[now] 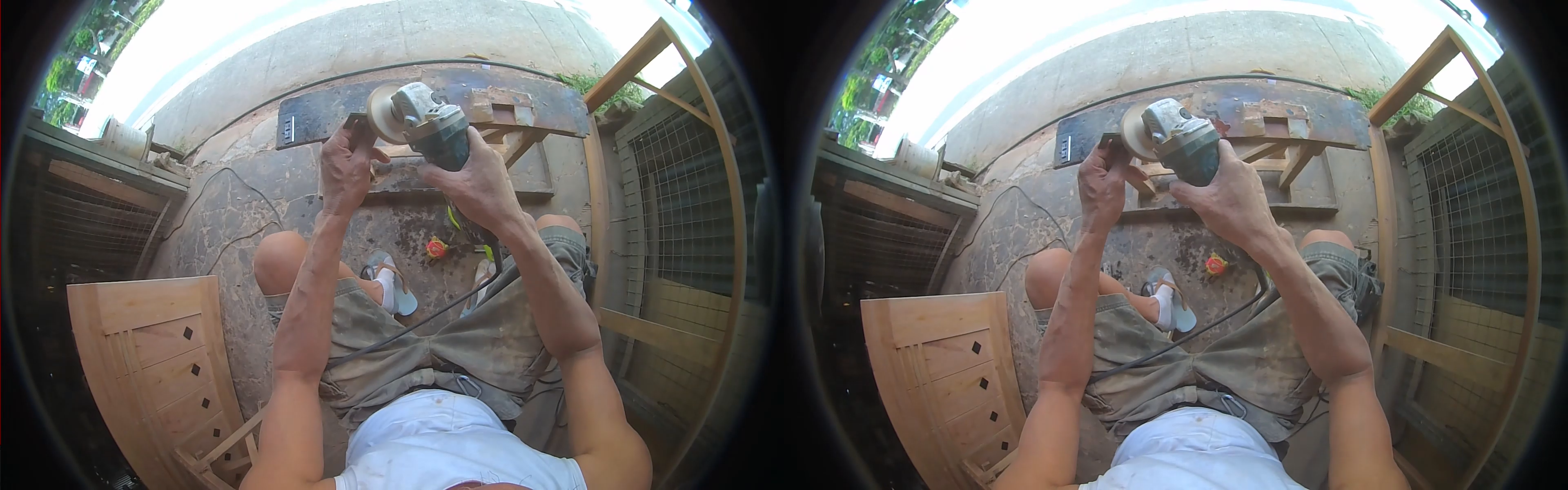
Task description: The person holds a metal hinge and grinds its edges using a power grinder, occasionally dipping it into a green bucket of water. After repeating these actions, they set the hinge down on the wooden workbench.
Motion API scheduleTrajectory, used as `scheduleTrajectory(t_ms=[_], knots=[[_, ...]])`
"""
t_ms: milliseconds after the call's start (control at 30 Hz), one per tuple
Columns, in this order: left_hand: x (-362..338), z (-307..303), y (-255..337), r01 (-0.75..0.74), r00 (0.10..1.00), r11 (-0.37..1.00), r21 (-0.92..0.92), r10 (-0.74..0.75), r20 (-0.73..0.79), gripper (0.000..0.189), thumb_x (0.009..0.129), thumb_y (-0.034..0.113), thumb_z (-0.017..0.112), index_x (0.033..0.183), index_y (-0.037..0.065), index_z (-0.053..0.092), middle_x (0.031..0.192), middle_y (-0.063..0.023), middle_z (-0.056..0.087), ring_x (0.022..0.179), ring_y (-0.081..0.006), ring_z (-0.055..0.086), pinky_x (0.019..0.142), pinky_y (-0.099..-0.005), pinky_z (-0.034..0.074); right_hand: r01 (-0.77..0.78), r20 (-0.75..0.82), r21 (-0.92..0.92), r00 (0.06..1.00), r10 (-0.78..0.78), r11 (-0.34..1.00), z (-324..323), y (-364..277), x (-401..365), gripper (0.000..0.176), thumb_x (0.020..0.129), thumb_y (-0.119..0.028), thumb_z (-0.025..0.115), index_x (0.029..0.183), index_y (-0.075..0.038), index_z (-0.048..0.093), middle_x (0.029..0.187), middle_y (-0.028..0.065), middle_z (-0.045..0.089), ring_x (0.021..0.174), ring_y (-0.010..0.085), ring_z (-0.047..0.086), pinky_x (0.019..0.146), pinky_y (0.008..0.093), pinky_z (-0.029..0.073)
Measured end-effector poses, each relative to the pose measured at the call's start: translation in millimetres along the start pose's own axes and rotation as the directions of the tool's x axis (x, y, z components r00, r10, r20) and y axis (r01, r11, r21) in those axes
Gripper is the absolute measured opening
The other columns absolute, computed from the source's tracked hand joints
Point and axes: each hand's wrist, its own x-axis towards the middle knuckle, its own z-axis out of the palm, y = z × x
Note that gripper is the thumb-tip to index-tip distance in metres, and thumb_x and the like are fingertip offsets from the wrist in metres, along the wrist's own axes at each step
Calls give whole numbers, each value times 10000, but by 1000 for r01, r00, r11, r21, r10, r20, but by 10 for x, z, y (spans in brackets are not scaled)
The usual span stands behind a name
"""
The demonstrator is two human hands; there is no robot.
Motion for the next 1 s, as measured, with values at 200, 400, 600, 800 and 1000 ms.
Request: scheduleTrajectory(t_ms=[200, 400, 600, 800, 1000], knots=[[9, 5, -53, 4, 1000, 1000, -22, -4, 16, 313, 1169, 278, 649, 1292, 16, 766, 1070, -70, 817, 748, -137, 772, 672, -297, 596, 3, 7, 19, 1000, -4, 1000, -17, -46, 0, 658, 832, -316, 870, 1271, 112, 630, 958, 242, 804, 886, 326, 817, 831, 443, 637], [15, 50, -132, -16, 999, 998, -65, 18, 32, 315, 1169, 262, 644, 1313, 6, 757, 1088, -76, 819, 773, -131, 767, 683, -309, 622, 20, 11, 26, 1000, -20, 999, -17, -52, 1, 671, 837, -303, 870, 1298, 114, 618, 965, 242, 806, 898, 316, 819, 835, 440, 639], [15, 69, -131, -36, 999, 997, -71, 38, 27, 292, 1169, 242, 647, 1323, 19, 755, 1082, -67, 821, 759, -125, 763, 677, -287, 609, 13, 20, 39, 1000, -14, 999, -48, -107, 1, 678, 837, -308, 872, 1302, 115, 620, 977, 247, 807, 901, 321, 819, 850, 441, 639], [47, -42, -126, 25, 999, 993, -118, -29, -26, 250, 1152, 232, 688, 1295, 40, 758, 1078, -94, 831, 723, -143, 772, 674, -264, 592, -95, -15, -66, 995, 94, 993, -168, 113, 57, 682, 842, -331, 873, 1320, 100, 644, 1037, 253, 807, 972, 312, 813, 900, 436, 627], [35, -145, -162, 223, 974, 832, -507, -204, 93, 373, 1157, 218, 659, 1500, 78, 620, 1162, -155, 809, 780, -198, 797, 754, -345, 692, -157, -135, 73, 977, 165, 985, -391, 439, 90, 506, 890, -330, 878, 1222, 21, 728, 1071, 136, 808, 970, 215, 769, 908, 370, 599]])
